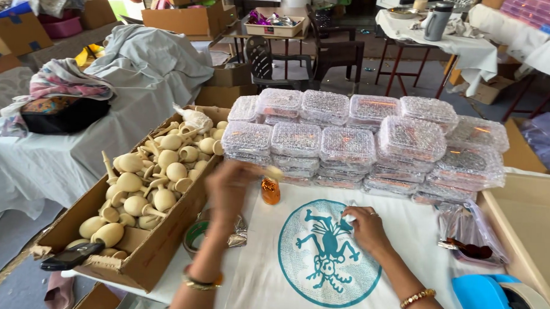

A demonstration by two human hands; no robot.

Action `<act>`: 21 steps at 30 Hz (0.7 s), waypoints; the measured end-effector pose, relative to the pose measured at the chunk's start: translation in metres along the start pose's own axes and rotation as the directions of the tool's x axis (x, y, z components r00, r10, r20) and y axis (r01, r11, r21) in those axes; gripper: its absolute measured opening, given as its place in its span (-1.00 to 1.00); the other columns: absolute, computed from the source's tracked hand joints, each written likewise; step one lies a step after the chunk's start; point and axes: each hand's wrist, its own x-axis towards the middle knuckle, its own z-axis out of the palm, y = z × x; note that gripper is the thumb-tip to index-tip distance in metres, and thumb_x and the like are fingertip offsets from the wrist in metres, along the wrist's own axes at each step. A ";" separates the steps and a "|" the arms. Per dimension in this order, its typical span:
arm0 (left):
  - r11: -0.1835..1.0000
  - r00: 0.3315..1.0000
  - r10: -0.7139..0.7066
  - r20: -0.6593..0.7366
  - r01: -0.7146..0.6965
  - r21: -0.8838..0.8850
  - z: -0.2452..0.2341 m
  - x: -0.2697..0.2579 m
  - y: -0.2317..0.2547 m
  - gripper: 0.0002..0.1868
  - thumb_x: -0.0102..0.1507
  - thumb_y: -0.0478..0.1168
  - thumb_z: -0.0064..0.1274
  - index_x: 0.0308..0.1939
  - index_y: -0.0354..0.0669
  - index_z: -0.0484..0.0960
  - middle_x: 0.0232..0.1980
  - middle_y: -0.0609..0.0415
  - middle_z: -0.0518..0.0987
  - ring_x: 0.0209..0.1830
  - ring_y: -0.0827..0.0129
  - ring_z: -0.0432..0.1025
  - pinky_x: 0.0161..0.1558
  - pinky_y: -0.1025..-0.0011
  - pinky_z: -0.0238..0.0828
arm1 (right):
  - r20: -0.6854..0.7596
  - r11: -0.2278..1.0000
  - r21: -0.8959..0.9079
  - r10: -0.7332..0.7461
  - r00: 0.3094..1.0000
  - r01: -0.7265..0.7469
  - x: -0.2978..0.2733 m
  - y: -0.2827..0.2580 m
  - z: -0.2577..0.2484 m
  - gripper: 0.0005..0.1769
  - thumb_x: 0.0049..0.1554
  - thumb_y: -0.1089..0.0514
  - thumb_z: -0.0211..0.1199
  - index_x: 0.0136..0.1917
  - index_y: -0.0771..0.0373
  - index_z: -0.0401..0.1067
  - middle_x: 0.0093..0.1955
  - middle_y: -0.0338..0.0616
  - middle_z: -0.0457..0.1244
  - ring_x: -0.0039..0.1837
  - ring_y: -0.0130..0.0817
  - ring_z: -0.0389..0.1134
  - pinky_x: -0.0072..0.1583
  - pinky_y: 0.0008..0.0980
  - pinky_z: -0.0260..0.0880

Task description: The person assembles a decorative handicraft by attaching a wooden component to a smaller base and then wrapping the assembly in metallic foil.

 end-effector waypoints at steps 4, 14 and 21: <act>0.997 0.955 -0.061 0.289 0.070 -0.019 0.113 -0.063 -0.035 -0.88 0.16 -0.44 0.23 -0.23 -0.23 0.72 -0.26 0.04 0.73 -0.28 0.44 0.64 -0.25 0.50 0.57 | -0.119 0.908 0.376 0.245 0.962 -0.185 -0.014 -0.046 -0.049 -0.60 0.25 0.22 0.14 0.32 0.00 0.55 0.20 0.03 0.38 0.06 0.01 0.38 0.12 -0.16 0.40; 0.871 0.854 -0.272 0.443 0.414 -0.264 0.174 -0.090 -0.017 -0.94 0.29 -0.40 0.14 -0.26 -0.35 0.61 -0.36 -0.01 0.68 -0.39 0.42 0.56 -0.34 0.46 0.51 | -0.126 0.891 0.387 -0.207 0.970 0.240 -0.030 -0.113 -0.082 -0.36 0.21 0.09 0.19 0.52 0.17 0.14 0.30 0.03 0.33 0.30 -0.06 0.37 0.22 -0.19 0.38; 0.905 0.804 0.195 0.562 -0.368 0.212 0.157 -0.088 -0.020 -0.83 0.34 -0.20 -0.01 -0.16 -0.28 0.51 -0.20 -0.08 0.58 -0.14 -0.04 0.50 -0.14 0.13 0.47 | -0.150 0.942 -0.107 -0.331 0.932 0.317 -0.028 -0.096 -0.071 -0.47 0.13 0.09 0.32 0.34 0.23 0.33 0.14 -0.02 0.39 0.11 -0.09 0.45 0.09 -0.19 0.47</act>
